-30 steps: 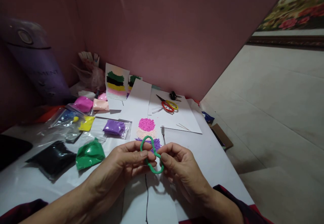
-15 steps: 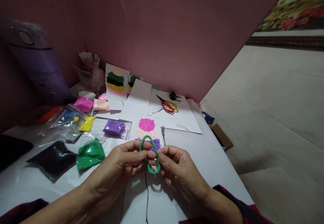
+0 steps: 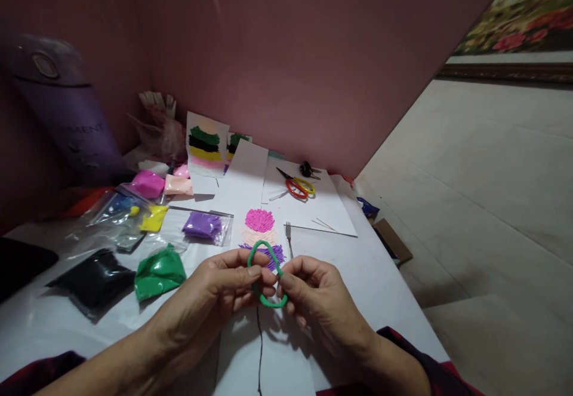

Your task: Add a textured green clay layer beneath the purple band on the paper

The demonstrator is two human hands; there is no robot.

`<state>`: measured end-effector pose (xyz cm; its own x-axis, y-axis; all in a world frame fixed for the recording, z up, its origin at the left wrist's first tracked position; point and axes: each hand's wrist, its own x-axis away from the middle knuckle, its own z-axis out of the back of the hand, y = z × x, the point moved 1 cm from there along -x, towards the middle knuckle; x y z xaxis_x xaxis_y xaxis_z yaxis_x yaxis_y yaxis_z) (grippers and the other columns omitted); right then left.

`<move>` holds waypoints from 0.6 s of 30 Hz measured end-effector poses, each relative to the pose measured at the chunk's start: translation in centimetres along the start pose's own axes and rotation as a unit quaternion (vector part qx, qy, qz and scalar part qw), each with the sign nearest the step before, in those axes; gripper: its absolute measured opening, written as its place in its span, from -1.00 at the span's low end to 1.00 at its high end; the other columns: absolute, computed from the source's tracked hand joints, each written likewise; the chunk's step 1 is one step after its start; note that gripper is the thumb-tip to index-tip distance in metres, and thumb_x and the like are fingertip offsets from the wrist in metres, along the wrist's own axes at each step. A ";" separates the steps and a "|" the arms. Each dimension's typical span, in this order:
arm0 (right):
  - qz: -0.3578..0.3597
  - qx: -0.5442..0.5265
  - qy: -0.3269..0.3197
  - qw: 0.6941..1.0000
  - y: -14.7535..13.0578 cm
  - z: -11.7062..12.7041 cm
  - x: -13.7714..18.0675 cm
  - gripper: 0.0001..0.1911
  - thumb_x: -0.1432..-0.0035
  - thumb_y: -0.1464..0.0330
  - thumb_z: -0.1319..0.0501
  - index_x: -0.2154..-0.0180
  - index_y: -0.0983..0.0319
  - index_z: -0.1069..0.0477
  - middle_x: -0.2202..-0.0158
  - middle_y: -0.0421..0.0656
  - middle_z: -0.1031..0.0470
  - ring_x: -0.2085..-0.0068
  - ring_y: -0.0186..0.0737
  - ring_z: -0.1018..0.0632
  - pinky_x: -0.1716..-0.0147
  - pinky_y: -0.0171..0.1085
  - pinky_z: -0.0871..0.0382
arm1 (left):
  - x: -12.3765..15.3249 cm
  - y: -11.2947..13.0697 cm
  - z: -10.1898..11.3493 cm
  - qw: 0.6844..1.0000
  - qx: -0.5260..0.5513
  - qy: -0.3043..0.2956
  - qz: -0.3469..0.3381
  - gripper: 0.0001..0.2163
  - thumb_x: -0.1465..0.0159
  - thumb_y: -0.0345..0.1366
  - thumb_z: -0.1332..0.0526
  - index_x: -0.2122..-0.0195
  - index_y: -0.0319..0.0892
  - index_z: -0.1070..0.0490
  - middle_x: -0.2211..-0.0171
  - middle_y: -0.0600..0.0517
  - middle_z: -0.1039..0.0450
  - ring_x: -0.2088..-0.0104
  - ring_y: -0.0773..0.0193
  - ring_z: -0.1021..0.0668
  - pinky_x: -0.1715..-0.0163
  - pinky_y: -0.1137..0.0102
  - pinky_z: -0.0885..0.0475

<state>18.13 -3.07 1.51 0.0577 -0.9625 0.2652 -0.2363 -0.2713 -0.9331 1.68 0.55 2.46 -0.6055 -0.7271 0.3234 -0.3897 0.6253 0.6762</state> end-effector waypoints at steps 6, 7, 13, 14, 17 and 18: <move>0.013 -0.014 0.006 1.000 0.0 -0.2 0.0 -0.61 -0.06 0.08 -0.36 0.37 0.32 -0.47 0.61 -0.24 -0.44 0.66 -0.51 -0.30 0.68 -0.49 -0.12 | 0.1 0.2 -0.2 1.000 -0.004 0.005 -0.002 -0.88 -0.13 -0.44 -0.33 0.29 -0.24 -0.49 0.39 -0.01 -0.53 0.33 0.25 -0.53 0.15 0.34 -0.35; 0.011 -0.014 0.010 1.000 -0.1 -0.2 0.0 -0.62 -0.02 0.11 -0.40 0.37 0.31 -0.46 0.59 -0.24 -0.46 0.65 -0.51 -0.31 0.68 -0.49 -0.13 | 0.1 0.2 -0.2 1.000 -0.004 0.006 -0.002 -0.88 -0.13 -0.44 -0.33 0.29 -0.24 -0.49 0.39 -0.01 -0.53 0.33 0.25 -0.53 0.14 0.35 -0.35; -0.007 0.009 0.010 1.000 -0.4 -0.2 0.1 -0.67 0.04 0.20 -0.45 0.42 0.32 -0.48 0.49 -0.15 -0.55 0.62 -0.49 -0.38 0.68 -0.50 -0.14 | 0.0 0.2 -0.1 1.000 0.003 0.007 0.001 -0.87 -0.10 -0.44 -0.36 0.30 -0.24 -0.50 0.39 -0.01 -0.53 0.33 0.26 -0.53 0.18 0.39 -0.36; -0.009 0.014 0.009 1.000 -0.4 -0.2 0.1 -0.68 0.02 0.19 -0.44 0.41 0.33 -0.49 0.49 -0.14 -0.55 0.62 -0.49 -0.38 0.69 -0.50 -0.14 | 0.0 0.2 -0.1 1.000 0.002 0.005 0.000 -0.87 -0.10 -0.43 -0.36 0.30 -0.24 -0.50 0.39 -0.01 -0.53 0.33 0.26 -0.53 0.18 0.39 -0.36; -0.007 0.024 0.009 1.000 -0.3 -0.1 0.1 -0.70 0.00 0.20 -0.42 0.40 0.33 -0.50 0.55 -0.20 -0.50 0.65 -0.50 -0.36 0.72 -0.51 -0.13 | 0.0 0.2 -0.1 1.000 -0.005 0.004 -0.001 -0.88 -0.10 -0.42 -0.36 0.31 -0.23 -0.51 0.39 0.00 -0.52 0.32 0.25 -0.53 0.15 0.37 -0.37; -0.006 0.023 0.011 1.000 -0.3 -0.1 0.1 -0.71 0.00 0.21 -0.42 0.41 0.32 -0.50 0.59 -0.23 -0.48 0.66 -0.51 -0.35 0.72 -0.51 -0.13 | 0.0 0.2 -0.1 1.000 -0.007 0.006 0.000 -0.88 -0.10 -0.42 -0.36 0.31 -0.23 -0.51 0.39 0.00 -0.52 0.31 0.24 -0.53 0.15 0.37 -0.37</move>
<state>18.08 -3.08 1.85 0.0387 -0.9589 0.2812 -0.1911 -0.2833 -0.9398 1.68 0.62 2.68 -0.5963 -0.7310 0.3317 -0.3807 0.6213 0.6849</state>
